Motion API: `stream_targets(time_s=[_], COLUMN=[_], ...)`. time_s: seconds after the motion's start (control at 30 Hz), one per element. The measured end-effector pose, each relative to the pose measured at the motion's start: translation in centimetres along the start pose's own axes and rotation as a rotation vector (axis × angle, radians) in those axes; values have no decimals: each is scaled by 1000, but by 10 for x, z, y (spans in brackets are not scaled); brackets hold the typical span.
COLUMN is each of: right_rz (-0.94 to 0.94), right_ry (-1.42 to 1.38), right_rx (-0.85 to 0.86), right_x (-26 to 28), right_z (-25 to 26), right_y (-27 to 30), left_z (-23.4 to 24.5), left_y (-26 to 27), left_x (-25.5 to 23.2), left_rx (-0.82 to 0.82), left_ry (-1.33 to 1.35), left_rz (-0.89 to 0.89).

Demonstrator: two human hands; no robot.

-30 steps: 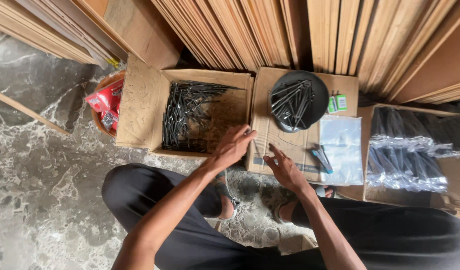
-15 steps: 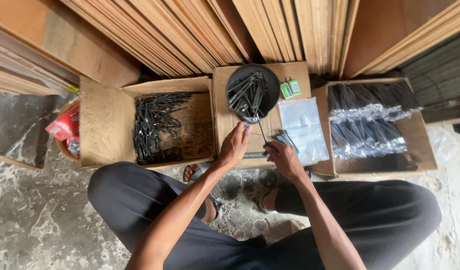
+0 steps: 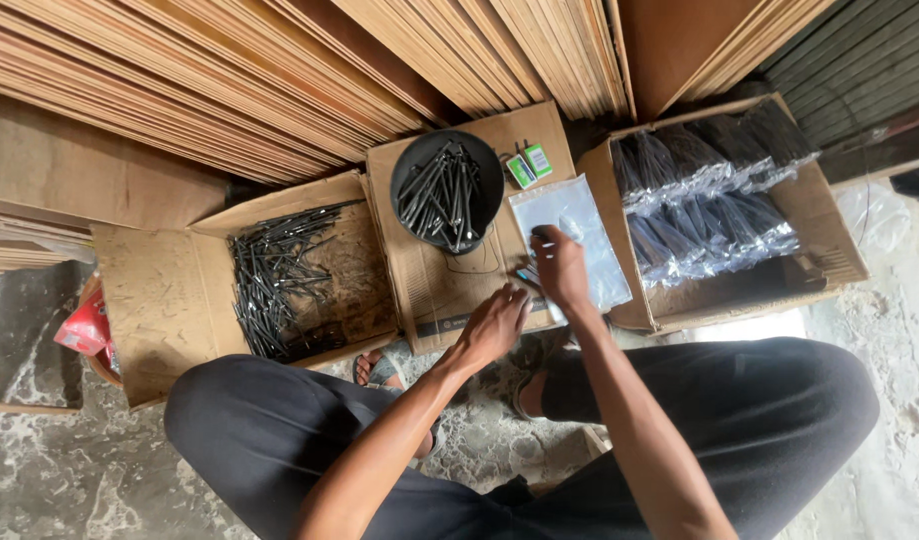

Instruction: The person sits on the floor and transfers metal fasteners from a cardboard box into a black bowl. They then open a small plastic bag and place fasteners inside it.

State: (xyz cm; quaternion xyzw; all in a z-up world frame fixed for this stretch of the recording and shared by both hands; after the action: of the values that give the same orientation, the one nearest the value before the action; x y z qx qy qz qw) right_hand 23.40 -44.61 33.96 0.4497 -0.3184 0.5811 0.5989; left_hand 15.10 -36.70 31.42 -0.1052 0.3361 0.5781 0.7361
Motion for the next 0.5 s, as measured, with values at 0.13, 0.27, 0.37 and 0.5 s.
stream_targets(time_s=[0.13, 0.27, 0.37, 0.5], right_rz=[156, 320, 297, 296], right_ry=[360, 729, 760, 713], right_rx=[-152, -179, -114, -114], right_x=[-63, -60, -39, -46], right_z=[39, 31, 30, 30], right_y=[-15, -12, -8, -16], left_z=[21, -4, 9, -8], left_y=[-30, -84, -106, -117], left_x=[-40, -20, -22, -6], left_rx=[-214, -237, -162, -129], left_ry=[-64, -281, -451, -314], left_rz=[-123, -27, 118, 171])
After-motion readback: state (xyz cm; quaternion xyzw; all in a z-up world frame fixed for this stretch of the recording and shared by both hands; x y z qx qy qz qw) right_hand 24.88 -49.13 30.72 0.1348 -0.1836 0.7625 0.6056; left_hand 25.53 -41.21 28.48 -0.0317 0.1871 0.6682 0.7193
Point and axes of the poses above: each hand's wrist, its own y-axis away from the middle knuckle, its own z-axis out of the back of the hand, x = y × z, the point moved 9 cm from there along -y, towards the middle knuckle, and after that the axes turned 5 degrees about z, right-handed, at the moved point
